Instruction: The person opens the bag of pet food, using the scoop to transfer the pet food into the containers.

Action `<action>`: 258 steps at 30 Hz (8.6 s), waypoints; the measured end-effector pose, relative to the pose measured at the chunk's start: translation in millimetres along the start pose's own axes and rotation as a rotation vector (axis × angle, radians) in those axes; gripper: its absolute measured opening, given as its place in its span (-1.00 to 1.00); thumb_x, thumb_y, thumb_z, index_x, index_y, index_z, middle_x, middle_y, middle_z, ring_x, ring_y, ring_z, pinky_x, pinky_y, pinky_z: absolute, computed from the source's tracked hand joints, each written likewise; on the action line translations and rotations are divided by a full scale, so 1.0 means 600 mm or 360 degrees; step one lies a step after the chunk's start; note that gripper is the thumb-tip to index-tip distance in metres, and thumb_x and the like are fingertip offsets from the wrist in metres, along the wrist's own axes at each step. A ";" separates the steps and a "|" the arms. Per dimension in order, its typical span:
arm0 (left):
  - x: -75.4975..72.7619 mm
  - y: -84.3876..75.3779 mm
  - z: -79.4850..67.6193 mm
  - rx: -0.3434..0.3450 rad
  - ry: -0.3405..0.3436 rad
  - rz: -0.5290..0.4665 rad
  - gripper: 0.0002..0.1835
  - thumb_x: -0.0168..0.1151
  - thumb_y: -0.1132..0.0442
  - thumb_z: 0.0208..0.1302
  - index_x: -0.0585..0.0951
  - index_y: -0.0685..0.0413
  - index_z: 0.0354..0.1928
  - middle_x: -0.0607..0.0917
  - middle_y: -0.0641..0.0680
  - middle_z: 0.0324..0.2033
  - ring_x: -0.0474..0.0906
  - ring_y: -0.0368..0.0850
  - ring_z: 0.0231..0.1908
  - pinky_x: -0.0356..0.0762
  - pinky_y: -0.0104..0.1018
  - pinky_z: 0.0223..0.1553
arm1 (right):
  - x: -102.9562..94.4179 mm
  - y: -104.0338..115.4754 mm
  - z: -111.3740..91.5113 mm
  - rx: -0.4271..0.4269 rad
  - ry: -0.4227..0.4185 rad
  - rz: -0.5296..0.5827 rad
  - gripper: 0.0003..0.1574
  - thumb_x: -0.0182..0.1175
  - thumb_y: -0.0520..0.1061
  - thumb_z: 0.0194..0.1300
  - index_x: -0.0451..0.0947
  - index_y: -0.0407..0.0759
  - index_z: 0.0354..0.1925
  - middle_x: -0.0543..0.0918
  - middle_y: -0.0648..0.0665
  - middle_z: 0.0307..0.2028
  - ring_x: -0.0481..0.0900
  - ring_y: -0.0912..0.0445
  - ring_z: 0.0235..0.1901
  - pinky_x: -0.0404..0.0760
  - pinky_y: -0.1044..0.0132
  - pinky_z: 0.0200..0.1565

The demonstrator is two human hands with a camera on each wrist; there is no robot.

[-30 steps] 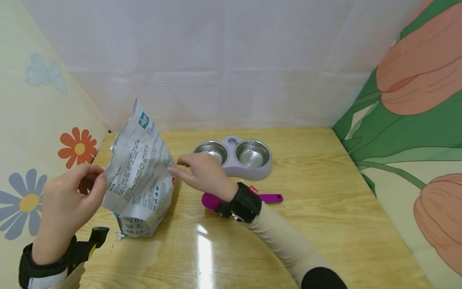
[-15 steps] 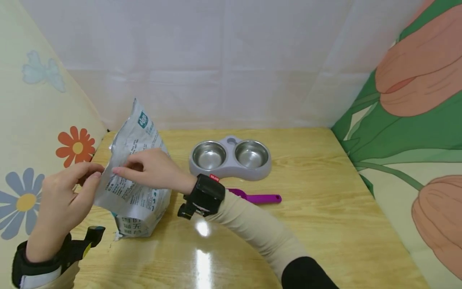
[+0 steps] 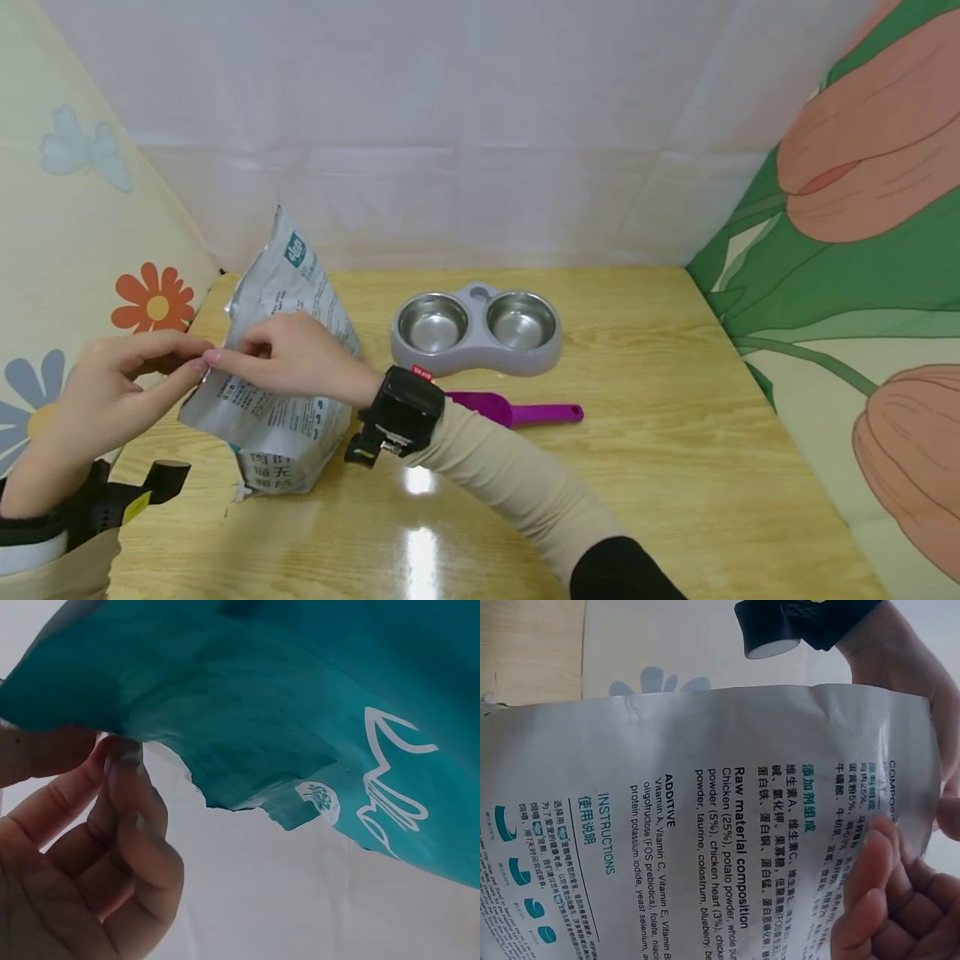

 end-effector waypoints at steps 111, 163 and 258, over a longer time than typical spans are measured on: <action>0.030 -0.010 0.065 -0.0095 0.0556 0.0492 -0.71 0.35 0.51 -0.24 0.44 0.15 -0.48 0.48 -0.16 -0.69 0.37 -0.38 -0.69 0.38 -0.44 -0.66 | -0.036 0.004 0.006 0.0196 -0.0026 -0.0131 -0.47 0.15 -0.03 0.15 0.17 -0.07 -0.82 0.10 0.09 -0.85 0.03 0.30 -0.84 0.01 0.52 -0.72; 0.028 0.002 0.057 -0.0425 0.0456 0.0619 -0.83 0.02 0.49 0.04 0.45 0.10 -0.59 0.32 -0.09 -0.78 0.19 -0.24 -0.76 0.14 -0.36 -0.70 | -0.060 -0.025 0.001 0.0308 -0.0046 -0.0389 -0.46 0.17 -0.05 0.09 0.10 -0.04 -0.82 0.05 0.08 -0.83 -0.02 0.27 -0.83 -0.03 0.49 -0.71; 0.037 0.037 0.136 -0.0426 0.0679 0.0638 -0.74 -0.02 0.37 0.17 0.50 0.32 -0.12 0.39 -0.02 -0.79 0.24 -0.18 -0.80 0.18 -0.32 -0.74 | -0.088 -0.025 0.042 0.0587 -0.0150 -0.0703 -0.92 0.12 -0.10 0.16 0.43 -0.05 -0.44 0.45 0.02 -0.54 0.42 0.18 -0.56 0.27 0.43 -0.60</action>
Point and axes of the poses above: each hand's wrist, its own z-axis towards the middle knuckle, its own x-axis out of the palm, y = z × x, the point moved 3 cm from there along z, towards the middle knuckle
